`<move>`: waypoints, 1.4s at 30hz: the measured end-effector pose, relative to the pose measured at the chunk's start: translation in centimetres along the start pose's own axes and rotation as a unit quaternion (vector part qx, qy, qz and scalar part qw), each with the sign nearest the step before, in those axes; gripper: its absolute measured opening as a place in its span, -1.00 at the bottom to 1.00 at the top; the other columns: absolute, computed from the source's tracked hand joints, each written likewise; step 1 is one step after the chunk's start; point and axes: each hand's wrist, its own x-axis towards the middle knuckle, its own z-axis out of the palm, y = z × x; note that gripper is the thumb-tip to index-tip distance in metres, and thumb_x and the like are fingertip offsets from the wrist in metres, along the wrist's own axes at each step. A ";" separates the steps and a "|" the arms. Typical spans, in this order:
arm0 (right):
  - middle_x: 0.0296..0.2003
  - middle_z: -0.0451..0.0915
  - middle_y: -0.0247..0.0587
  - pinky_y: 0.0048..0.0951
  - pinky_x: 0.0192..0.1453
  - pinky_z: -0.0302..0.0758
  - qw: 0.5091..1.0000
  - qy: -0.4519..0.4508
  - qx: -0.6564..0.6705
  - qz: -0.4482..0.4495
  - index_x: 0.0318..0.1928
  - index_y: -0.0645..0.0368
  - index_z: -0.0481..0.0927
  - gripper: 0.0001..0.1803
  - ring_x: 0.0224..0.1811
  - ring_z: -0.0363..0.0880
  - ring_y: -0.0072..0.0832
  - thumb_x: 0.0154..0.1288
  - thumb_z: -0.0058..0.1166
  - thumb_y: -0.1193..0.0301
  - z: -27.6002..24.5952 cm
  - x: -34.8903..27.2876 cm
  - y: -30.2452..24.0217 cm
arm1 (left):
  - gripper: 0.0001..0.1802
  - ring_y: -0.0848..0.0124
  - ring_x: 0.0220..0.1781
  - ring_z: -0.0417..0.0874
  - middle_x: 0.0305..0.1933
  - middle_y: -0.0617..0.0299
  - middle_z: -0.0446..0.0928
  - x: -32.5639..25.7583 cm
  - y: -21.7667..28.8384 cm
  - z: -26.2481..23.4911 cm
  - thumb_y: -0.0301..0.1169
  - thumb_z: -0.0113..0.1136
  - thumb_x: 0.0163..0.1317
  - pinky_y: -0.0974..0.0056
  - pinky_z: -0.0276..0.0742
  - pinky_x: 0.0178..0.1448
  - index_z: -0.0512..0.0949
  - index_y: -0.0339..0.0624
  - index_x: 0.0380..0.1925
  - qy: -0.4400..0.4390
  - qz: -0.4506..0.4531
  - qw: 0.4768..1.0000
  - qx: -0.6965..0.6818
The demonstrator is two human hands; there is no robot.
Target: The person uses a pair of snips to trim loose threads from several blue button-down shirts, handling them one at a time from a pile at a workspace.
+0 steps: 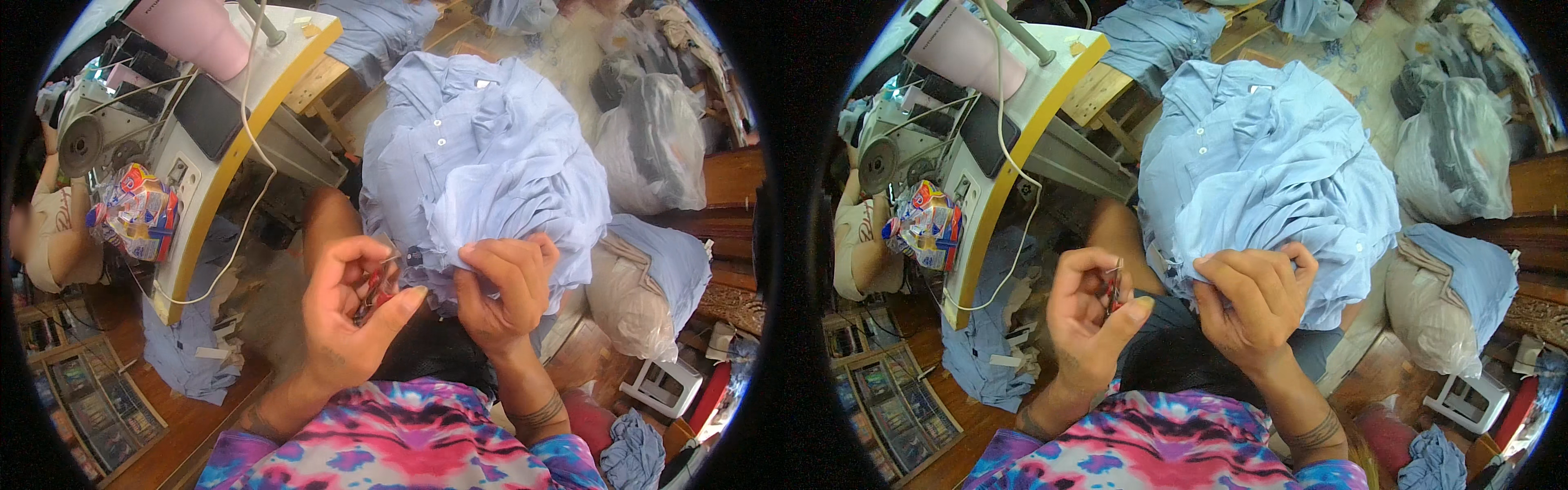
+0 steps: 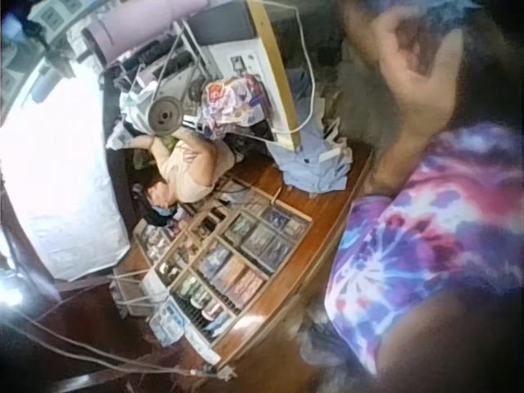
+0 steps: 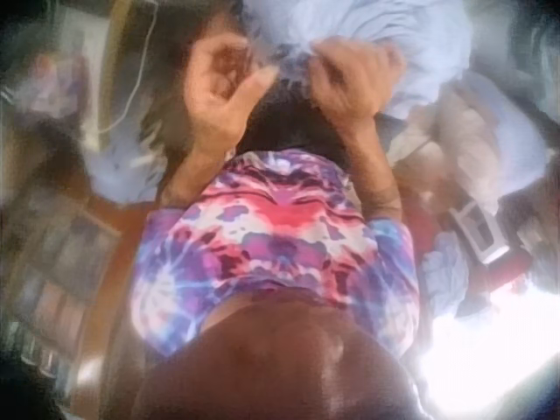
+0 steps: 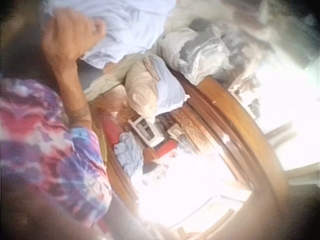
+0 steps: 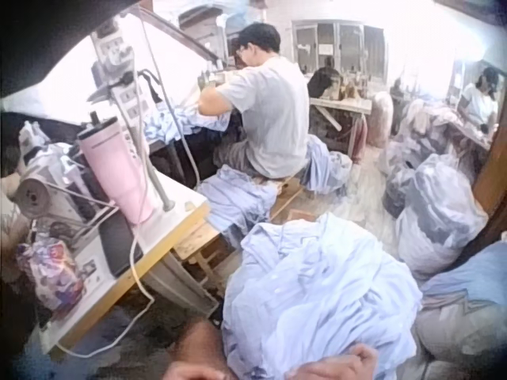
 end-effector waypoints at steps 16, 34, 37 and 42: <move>-0.29 0.76 -0.36 -0.32 -0.01 0.31 0.997 -0.074 -0.021 -0.022 -0.12 0.06 0.75 -0.72 -0.38 0.66 -0.48 0.12 0.46 0.51 -2.2 2.1 -2.9 | -0.88 0.73 -0.46 0.41 -0.37 0.41 0.54 2.5 0.5 -1.3 -0.38 0.29 0.51 0.55 0.26 -0.42 0.63 -0.21 -0.13 -0.118 -0.024 0.991 -0.063; -0.24 0.72 -0.26 -0.46 0.02 0.43 0.948 -0.123 0.212 0.204 -0.16 0.25 0.73 -0.90 -0.18 0.59 -0.48 0.42 0.32 0.47 -2.7 5.1 -3.2 | -0.78 0.73 -0.40 0.39 -0.41 0.46 0.49 7.5 3.9 -3.9 -0.31 0.30 0.50 0.50 0.28 -0.33 0.64 -0.26 -0.25 -0.176 0.018 0.981 0.083; -0.27 0.67 -0.38 -0.57 -0.07 0.39 0.903 -0.148 0.281 0.289 -0.14 0.29 0.72 -0.86 -0.21 0.50 -0.64 0.51 0.26 0.44 -2.5 5.5 -3.1 | -0.81 0.70 -0.28 0.45 -0.35 0.42 0.54 7.9 3.3 -3.8 -0.36 0.34 0.47 0.48 0.36 -0.21 0.66 -0.29 -0.23 -0.131 0.000 0.982 0.138; -0.29 0.56 -0.54 -0.66 -0.14 0.31 0.843 -0.164 0.340 0.383 -0.09 0.30 0.69 -0.81 -0.26 0.38 -0.78 0.57 0.21 0.39 -1.9 6.1 -2.8 | -0.87 0.69 -0.24 0.48 -0.28 0.34 0.60 7.7 2.0 -2.9 -0.43 0.38 0.41 0.48 0.42 -0.17 0.67 -0.28 -0.20 -0.017 0.119 0.980 0.158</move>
